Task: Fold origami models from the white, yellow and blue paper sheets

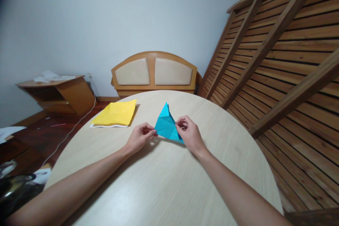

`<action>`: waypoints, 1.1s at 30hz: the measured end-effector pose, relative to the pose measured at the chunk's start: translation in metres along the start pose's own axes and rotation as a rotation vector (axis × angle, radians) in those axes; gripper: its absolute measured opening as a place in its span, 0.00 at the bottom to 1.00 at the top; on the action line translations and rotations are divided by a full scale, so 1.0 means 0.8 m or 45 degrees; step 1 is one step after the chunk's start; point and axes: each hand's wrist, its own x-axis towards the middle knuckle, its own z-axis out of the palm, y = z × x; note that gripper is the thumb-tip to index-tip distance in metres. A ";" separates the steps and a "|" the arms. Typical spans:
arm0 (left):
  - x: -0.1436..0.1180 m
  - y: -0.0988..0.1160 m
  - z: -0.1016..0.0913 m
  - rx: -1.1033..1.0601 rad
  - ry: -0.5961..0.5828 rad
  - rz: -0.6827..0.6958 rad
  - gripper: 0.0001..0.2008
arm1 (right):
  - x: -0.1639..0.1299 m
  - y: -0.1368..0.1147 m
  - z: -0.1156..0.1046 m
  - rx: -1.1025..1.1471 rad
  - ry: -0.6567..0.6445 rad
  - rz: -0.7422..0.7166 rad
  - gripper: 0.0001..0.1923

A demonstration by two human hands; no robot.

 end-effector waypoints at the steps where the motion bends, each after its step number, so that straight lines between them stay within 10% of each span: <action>1: 0.001 0.000 0.000 0.000 0.013 -0.014 0.12 | 0.000 0.000 0.000 -0.012 -0.004 -0.011 0.07; 33: -0.003 0.009 -0.005 0.198 -0.054 0.180 0.25 | 0.005 0.004 -0.003 0.093 -0.160 0.166 0.22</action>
